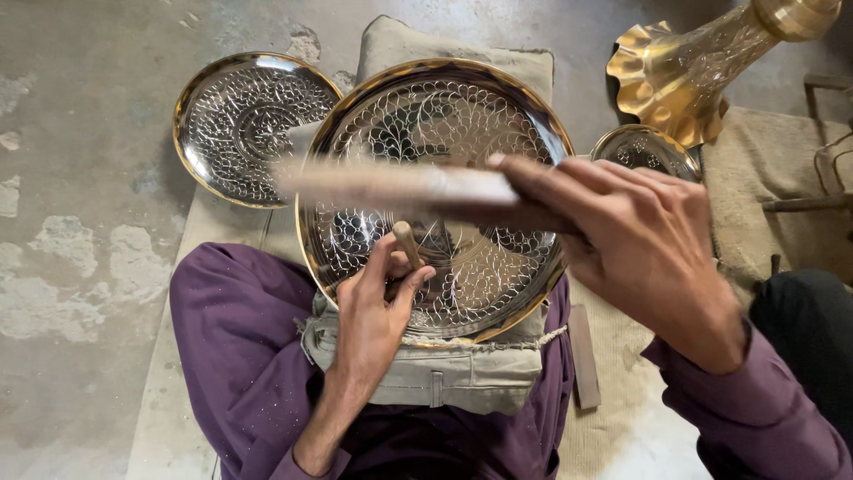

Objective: The person sits on the floor with a decorative metal plate resting on a lap cushion, holds a punch against the plate's engraved pattern, and strikes the punch with a wooden mallet to emboss the design, repositioning the punch repeatedly across the plate surface.

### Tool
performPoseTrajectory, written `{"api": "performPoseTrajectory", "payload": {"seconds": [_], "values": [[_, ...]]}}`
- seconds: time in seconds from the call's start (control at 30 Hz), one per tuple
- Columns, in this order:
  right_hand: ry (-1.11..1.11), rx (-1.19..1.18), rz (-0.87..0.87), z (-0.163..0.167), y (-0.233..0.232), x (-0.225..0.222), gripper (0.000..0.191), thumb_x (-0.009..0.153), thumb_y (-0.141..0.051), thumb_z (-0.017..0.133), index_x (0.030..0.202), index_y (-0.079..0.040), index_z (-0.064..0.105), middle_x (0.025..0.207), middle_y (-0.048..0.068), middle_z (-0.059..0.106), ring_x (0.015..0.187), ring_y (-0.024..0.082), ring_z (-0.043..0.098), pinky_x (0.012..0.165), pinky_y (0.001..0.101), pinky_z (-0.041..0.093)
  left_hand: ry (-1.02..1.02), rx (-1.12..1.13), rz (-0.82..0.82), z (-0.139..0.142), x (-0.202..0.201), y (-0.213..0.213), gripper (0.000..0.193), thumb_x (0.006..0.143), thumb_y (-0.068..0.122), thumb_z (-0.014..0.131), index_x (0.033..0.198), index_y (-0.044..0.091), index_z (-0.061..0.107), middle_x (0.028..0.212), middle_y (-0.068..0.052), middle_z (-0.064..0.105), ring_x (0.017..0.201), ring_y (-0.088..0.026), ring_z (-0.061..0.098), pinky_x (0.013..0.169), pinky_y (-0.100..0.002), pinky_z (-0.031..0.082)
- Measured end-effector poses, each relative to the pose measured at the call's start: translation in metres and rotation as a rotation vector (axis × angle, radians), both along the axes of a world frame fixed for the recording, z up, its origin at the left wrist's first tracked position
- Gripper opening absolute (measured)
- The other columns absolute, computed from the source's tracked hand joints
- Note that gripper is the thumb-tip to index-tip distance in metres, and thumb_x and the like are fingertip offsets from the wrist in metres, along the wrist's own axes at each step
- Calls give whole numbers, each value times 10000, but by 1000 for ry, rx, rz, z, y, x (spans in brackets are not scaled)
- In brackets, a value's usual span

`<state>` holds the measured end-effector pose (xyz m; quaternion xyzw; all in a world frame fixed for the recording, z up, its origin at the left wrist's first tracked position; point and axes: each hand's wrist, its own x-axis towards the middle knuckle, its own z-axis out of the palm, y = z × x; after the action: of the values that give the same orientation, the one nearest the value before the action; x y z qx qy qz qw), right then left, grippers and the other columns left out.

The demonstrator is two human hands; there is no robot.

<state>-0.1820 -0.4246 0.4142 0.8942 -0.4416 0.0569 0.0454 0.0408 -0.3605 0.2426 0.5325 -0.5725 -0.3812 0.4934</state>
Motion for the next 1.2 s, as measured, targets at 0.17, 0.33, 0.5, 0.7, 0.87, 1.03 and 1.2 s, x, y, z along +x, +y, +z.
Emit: {"api": "performPoseTrajectory", "payload": {"seconds": [0.17,0.33,0.5,0.7,0.87,1.03,1.2], "values": [[100,-32,-4,-12,-5,-9,471,952,-165,637,1416,-237,601,1062,57,767,676,154,686,476,294,503,-10,-17,-47,-4,0,-4,419,960,82,673,1357,141,555,940,-108,788,862,-209,805,706,-367,723],[-219,311,-271,-23,2,-20,625,976,-180,598,1584,-186,454,995,41,710,615,106,662,559,259,584,-38,8,-105,-11,-3,-7,422,988,69,655,1391,152,562,1018,-143,786,907,-225,806,719,-384,709],[-67,205,-325,-28,8,-30,523,957,-121,616,1475,-177,566,1020,64,755,636,158,710,568,342,580,-65,0,-159,-10,-2,-11,483,930,69,688,1394,155,583,1058,-157,796,917,-238,805,755,-397,703],[-133,49,-188,-34,19,-37,515,876,-113,675,1387,-137,618,1174,128,752,835,257,755,709,384,608,-32,42,-225,-2,-2,-15,457,926,80,676,1371,147,597,1073,-168,785,937,-244,802,755,-397,699],[-229,226,-318,-32,25,-37,544,863,-122,707,1392,-136,582,1043,121,750,781,267,749,618,394,572,-32,-2,-240,0,0,-19,433,948,92,693,1365,131,588,1086,-177,786,980,-245,796,809,-389,678],[-367,348,-481,-39,29,-40,551,918,-119,726,1437,-136,542,784,144,677,619,251,648,561,381,538,-80,-1,-288,1,1,-25,470,911,100,724,1364,133,603,1015,-151,808,848,-229,801,689,-376,632],[-249,99,-279,-52,36,-52,490,863,-101,720,1330,-126,575,985,105,753,709,223,725,592,359,580,-86,-6,-375,4,1,-29,457,919,97,699,1360,152,595,1012,-129,805,805,-194,813,616,-334,648]]}}
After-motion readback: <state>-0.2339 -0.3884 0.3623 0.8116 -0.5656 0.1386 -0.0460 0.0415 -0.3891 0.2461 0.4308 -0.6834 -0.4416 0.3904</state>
